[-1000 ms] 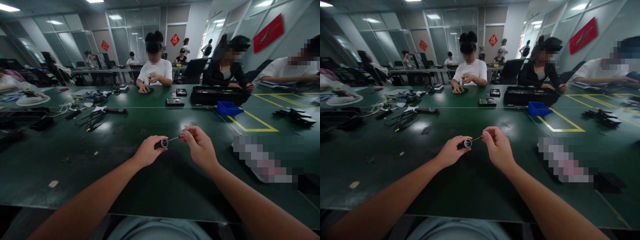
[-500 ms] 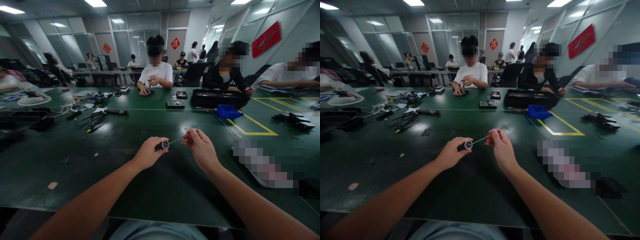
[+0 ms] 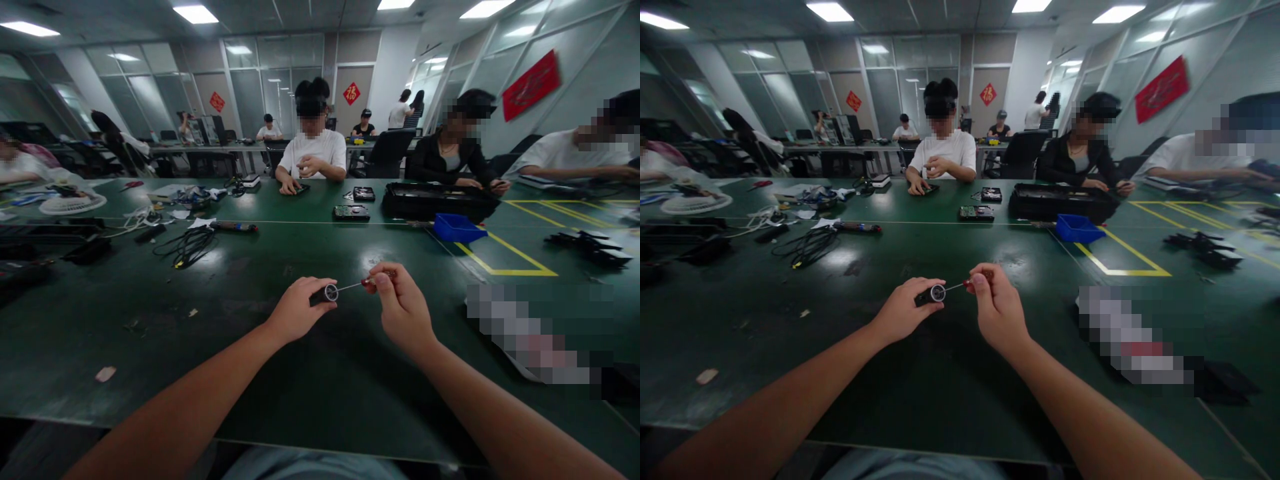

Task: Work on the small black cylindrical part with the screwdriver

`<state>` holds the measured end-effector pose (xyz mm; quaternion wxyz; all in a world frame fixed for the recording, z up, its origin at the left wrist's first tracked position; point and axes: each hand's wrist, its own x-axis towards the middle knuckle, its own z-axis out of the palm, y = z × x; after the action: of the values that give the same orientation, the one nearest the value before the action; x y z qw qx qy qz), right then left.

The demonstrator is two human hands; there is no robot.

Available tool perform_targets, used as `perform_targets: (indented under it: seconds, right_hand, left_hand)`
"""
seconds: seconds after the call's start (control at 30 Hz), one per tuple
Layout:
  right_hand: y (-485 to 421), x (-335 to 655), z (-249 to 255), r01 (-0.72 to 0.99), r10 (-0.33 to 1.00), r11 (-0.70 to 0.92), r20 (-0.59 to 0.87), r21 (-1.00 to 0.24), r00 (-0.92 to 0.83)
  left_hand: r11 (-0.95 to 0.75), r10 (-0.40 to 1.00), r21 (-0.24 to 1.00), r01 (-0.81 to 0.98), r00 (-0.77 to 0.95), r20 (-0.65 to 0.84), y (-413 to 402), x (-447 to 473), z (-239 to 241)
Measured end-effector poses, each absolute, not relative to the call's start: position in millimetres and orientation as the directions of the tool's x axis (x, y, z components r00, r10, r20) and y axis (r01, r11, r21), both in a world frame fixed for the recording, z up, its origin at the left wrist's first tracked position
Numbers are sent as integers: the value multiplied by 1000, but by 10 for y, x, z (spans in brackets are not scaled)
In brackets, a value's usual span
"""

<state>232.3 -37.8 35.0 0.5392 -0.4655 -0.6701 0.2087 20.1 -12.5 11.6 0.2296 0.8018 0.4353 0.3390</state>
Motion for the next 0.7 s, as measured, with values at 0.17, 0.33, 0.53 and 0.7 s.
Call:
perform_targets:
  seconds: [0.17, 0.33, 0.53, 0.7]
  right_hand:
    - [-411, 2316, 394, 472, 821, 527, 566, -707, -69]
    - [-438, 2334, 412, 443, 850, 511, 509, -737, -134]
    - [-447, 2340, 423, 368, 865, 497, 484, -786, -133]
    - [-400, 2340, 394, 400, 874, 451, 485, -798, -18]
  left_hand:
    - [-527, 846, 665, 529, 395, 358, -127, 199, 106]
    - [-538, 839, 662, 522, 408, 360, -111, 188, 73]
    - [-554, 827, 651, 519, 437, 354, -116, 195, 69]
    - [-544, 832, 662, 516, 434, 346, -118, 195, 73]
